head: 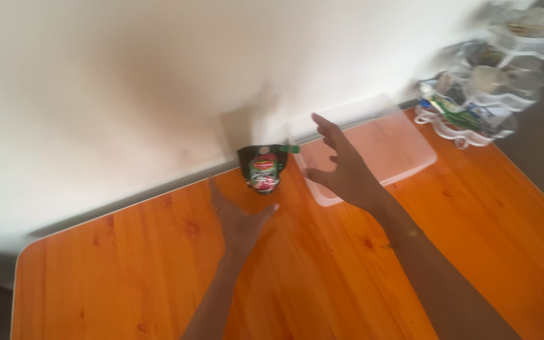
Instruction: The person removes various household items, including tissues, soap, sauce, and sanitary products, from a shopping bag and arranges them on a wooden table.
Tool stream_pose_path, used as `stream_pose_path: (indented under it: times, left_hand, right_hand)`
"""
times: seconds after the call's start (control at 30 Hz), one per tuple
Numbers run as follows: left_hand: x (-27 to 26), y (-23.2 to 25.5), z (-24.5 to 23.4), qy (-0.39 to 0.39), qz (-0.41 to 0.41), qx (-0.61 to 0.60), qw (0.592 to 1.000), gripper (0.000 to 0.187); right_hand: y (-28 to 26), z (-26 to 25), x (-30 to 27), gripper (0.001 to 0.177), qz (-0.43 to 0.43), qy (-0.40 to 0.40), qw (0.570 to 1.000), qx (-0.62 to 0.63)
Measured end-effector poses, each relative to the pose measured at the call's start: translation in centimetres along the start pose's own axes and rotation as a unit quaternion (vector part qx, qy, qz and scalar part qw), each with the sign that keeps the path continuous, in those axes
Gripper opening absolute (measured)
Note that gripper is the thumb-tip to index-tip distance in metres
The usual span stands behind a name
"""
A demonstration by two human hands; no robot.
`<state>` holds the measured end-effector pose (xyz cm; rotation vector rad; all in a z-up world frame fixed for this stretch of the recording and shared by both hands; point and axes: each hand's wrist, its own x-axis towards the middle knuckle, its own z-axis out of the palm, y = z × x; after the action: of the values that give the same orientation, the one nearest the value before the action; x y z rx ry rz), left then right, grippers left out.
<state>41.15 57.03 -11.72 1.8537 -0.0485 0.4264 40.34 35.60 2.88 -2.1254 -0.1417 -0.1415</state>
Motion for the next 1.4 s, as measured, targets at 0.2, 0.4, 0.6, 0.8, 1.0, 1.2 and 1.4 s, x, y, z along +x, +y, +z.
stream_pose_path:
  times: [0.2,0.4,0.6,0.8,1.0,1.2,1.4]
  left_hand:
    - [-4.6,8.3,-2.0,0.07,0.083,0.061,0.992,0.124]
    - [-8.6,16.5,1.3,0.018,0.278,0.041,0.959,0.098]
    - [-15.7,24.0,10.5,-0.174,0.345,-0.08,0.919,0.074]
    - [-25.8,29.5,21.4,-0.396,0.352,-0.232,0.816,0.056]
    - [-37.9,31.1,31.4,-0.652,0.146,-0.272,0.692,0.047]
    - [-49.2,25.9,40.6,-0.704,-0.054,-0.084,0.704,0.039]
    - [-56.1,18.5,48.4,-0.607,-0.388,-0.113,0.684,0.028]
  right_hand:
    - [-1.5,-6.5,-8.2,0.091,0.033,0.095,0.995,0.01]
    - [0.3,-13.6,-19.6,0.083,0.055,0.225,0.973,-0.001]
    - [2.7,-21.1,-33.1,0.073,0.152,0.344,0.927,-0.008]
    - [7.5,-27.0,-45.6,0.064,0.188,0.442,0.877,-0.022]
    - [15.7,-30.0,-58.3,0.052,0.255,0.517,0.816,-0.044]
    - [26.3,-30.5,-66.6,0.06,0.36,0.616,0.662,0.229]
    - [33.0,-30.1,-68.9,0.077,0.452,0.614,0.596,0.25]
